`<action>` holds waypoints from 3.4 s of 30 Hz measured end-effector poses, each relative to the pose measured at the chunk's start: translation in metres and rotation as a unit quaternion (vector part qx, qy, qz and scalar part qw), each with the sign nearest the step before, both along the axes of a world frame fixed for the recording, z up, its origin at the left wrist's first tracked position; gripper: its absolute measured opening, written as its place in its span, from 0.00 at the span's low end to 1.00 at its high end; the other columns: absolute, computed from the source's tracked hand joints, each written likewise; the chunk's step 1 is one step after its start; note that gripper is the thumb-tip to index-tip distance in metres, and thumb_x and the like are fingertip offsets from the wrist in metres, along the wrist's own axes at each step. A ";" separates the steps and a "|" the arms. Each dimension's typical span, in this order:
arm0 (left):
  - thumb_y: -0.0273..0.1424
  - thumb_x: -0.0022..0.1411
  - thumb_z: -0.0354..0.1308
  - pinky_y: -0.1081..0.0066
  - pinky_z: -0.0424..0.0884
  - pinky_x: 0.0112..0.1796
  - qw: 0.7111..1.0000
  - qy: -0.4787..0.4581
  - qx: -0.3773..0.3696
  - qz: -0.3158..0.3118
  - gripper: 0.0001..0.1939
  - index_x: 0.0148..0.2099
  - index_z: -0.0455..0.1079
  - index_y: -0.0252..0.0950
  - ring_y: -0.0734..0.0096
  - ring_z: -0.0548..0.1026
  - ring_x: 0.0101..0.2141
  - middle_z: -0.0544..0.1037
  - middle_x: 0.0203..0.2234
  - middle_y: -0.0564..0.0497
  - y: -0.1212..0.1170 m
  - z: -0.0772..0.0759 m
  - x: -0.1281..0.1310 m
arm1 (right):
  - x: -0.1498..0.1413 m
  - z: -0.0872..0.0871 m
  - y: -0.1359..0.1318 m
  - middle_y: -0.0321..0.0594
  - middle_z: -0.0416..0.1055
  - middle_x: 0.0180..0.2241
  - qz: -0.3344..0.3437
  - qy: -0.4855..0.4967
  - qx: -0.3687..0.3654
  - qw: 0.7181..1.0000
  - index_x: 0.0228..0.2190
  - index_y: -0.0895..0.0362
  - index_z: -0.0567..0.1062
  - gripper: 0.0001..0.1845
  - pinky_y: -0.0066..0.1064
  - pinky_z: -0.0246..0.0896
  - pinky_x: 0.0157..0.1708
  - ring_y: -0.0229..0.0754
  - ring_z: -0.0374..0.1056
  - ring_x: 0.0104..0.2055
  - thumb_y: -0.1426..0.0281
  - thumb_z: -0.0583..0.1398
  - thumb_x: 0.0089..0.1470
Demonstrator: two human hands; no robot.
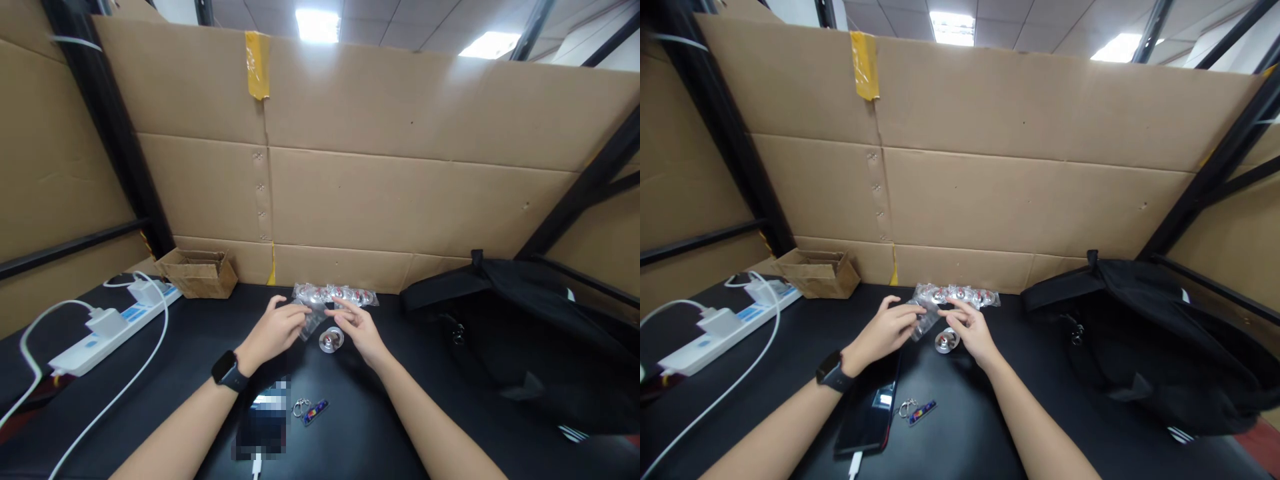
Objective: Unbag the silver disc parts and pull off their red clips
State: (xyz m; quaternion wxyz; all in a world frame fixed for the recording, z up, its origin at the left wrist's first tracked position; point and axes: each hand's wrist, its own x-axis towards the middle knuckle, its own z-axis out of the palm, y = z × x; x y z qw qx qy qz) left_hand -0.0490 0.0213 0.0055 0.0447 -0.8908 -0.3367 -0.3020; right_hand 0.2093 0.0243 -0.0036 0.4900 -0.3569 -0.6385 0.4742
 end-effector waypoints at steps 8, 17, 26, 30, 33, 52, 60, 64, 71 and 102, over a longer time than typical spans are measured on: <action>0.27 0.69 0.48 0.52 0.52 0.58 0.977 0.021 -0.076 0.197 0.11 0.46 0.72 0.39 0.59 0.77 0.48 0.81 0.46 0.44 0.078 -0.005 -0.033 | 0.035 -0.003 0.014 0.45 0.72 0.56 -0.152 -0.378 0.174 0.896 0.46 0.50 0.77 0.14 0.53 0.55 0.55 0.55 0.64 0.59 0.65 0.59 0.58; 0.44 0.73 0.41 0.45 0.57 0.56 0.957 0.041 -0.152 0.244 0.22 0.54 0.70 0.39 0.49 0.67 0.60 0.66 0.65 0.38 0.088 -0.043 -0.029 | 0.052 -0.027 0.030 0.47 0.63 0.64 -0.144 -0.520 0.147 0.829 0.60 0.47 0.68 0.28 0.50 0.53 0.51 0.57 0.57 0.62 0.67 0.58 0.59; 0.43 0.73 0.43 0.47 0.57 0.57 0.963 0.030 -0.137 0.228 0.21 0.60 0.68 0.43 0.51 0.63 0.63 0.67 0.64 0.43 0.080 -0.043 -0.038 | 0.052 -0.026 0.031 0.44 0.75 0.51 -0.176 -0.526 0.162 0.816 0.50 0.49 0.73 0.17 0.45 0.51 0.47 0.54 0.64 0.52 0.70 0.60 0.59; 0.42 0.73 0.44 0.50 0.59 0.56 0.967 0.017 -0.125 0.220 0.19 0.57 0.70 0.44 0.52 0.66 0.60 0.73 0.58 0.45 0.075 -0.033 -0.039 | 0.054 -0.026 0.034 0.43 0.78 0.45 -0.192 -0.489 0.155 0.837 0.45 0.50 0.76 0.12 0.42 0.51 0.46 0.52 0.67 0.50 0.66 0.60 0.59; 0.42 0.73 0.45 0.51 0.60 0.54 0.972 0.010 -0.120 0.201 0.17 0.54 0.72 0.44 0.53 0.68 0.57 0.76 0.54 0.47 0.068 -0.019 -0.037 | 0.056 -0.023 0.036 0.42 0.79 0.43 -0.202 -0.443 0.113 0.866 0.42 0.51 0.78 0.11 0.39 0.52 0.46 0.51 0.70 0.49 0.63 0.60 0.58; 0.39 0.74 0.49 0.46 0.61 0.59 0.989 0.032 -0.143 -0.029 0.25 0.70 0.57 0.54 0.51 0.59 0.65 0.61 0.68 0.47 -0.007 0.006 0.026 | 0.043 0.010 0.017 0.40 0.78 0.31 -0.146 -0.173 0.081 0.971 0.29 0.56 0.79 0.13 0.35 0.64 0.40 0.46 0.72 0.36 0.60 0.63 0.55; 0.39 0.74 0.49 0.48 0.59 0.59 0.981 0.039 -0.177 -0.075 0.24 0.69 0.59 0.52 0.53 0.60 0.64 0.64 0.67 0.47 -0.006 0.006 0.025 | 0.038 0.024 0.007 0.40 0.76 0.29 -0.183 -0.096 0.087 0.975 0.27 0.56 0.78 0.14 0.35 0.63 0.40 0.45 0.70 0.34 0.58 0.65 0.55; 0.39 0.73 0.51 0.52 0.59 0.59 0.976 0.017 -0.201 -0.087 0.18 0.62 0.68 0.49 0.57 0.63 0.62 0.73 0.60 0.49 -0.004 0.008 0.024 | 0.036 0.027 0.003 0.40 0.76 0.28 -0.168 -0.069 0.049 0.982 0.27 0.57 0.78 0.15 0.34 0.64 0.36 0.44 0.70 0.31 0.58 0.66 0.53; 0.39 0.71 0.55 0.56 0.56 0.60 0.965 0.032 -0.246 -0.086 0.13 0.55 0.72 0.49 0.57 0.63 0.62 0.77 0.54 0.53 0.003 0.006 0.020 | 0.030 0.013 0.005 0.42 0.80 0.30 -0.167 -0.184 0.026 0.968 0.27 0.57 0.80 0.12 0.34 0.67 0.39 0.47 0.74 0.34 0.61 0.64 0.52; 0.45 0.62 0.64 0.52 0.62 0.60 0.977 -0.113 -0.173 -0.047 0.27 0.61 0.69 0.46 0.53 0.67 0.59 0.71 0.56 0.44 -0.006 0.012 0.027 | 0.025 0.017 0.001 0.40 0.78 0.32 -0.090 -0.081 0.049 0.991 0.35 0.56 0.79 0.12 0.34 0.66 0.39 0.44 0.74 0.36 0.60 0.67 0.54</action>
